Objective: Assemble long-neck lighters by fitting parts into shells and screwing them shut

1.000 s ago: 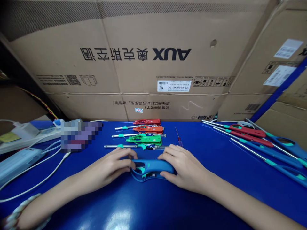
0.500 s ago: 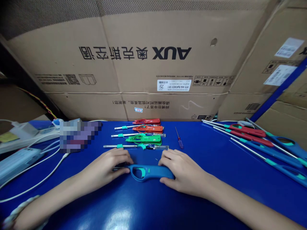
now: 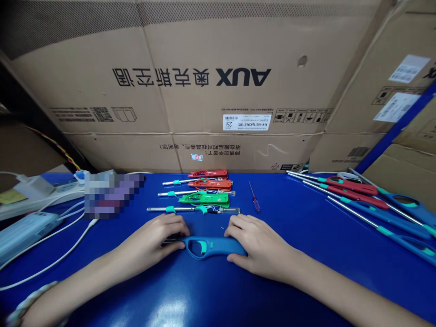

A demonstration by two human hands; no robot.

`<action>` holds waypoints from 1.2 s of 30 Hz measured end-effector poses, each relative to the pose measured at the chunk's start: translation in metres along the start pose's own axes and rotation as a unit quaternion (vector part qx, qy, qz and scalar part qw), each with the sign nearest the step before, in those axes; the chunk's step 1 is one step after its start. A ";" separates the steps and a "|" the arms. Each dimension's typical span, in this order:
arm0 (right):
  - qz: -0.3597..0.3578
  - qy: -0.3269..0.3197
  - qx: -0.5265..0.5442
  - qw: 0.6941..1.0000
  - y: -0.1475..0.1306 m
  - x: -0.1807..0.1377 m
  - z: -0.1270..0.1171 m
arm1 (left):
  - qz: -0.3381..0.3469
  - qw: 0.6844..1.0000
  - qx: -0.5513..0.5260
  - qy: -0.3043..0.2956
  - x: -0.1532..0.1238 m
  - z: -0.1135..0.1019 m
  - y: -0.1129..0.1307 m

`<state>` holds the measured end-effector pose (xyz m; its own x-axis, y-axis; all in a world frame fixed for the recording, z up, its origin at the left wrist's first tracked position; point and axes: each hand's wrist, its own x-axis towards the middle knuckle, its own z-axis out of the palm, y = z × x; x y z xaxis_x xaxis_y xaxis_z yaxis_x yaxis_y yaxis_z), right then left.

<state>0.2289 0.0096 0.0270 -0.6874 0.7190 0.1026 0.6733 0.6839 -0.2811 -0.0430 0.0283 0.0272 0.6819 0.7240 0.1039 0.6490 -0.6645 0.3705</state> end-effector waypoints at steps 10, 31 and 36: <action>0.007 -0.011 0.012 1.000 0.000 0.001 0.002 | -0.005 1.000 0.001 0.007 0.000 0.001 0.000; 0.142 -0.059 0.134 0.979 -0.012 0.000 -0.004 | -0.033 0.996 -0.070 -0.043 -0.004 -0.003 0.004; 0.150 -0.067 0.185 0.969 -0.009 -0.003 -0.006 | -0.078 0.994 -0.069 -0.041 -0.001 -0.006 0.005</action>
<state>0.2261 0.0020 0.0348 -0.5214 0.8394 -0.1539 0.7220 0.3378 -0.6038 -0.0422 0.0255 0.0347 0.6053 0.7951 -0.0388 0.7008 -0.5091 0.4998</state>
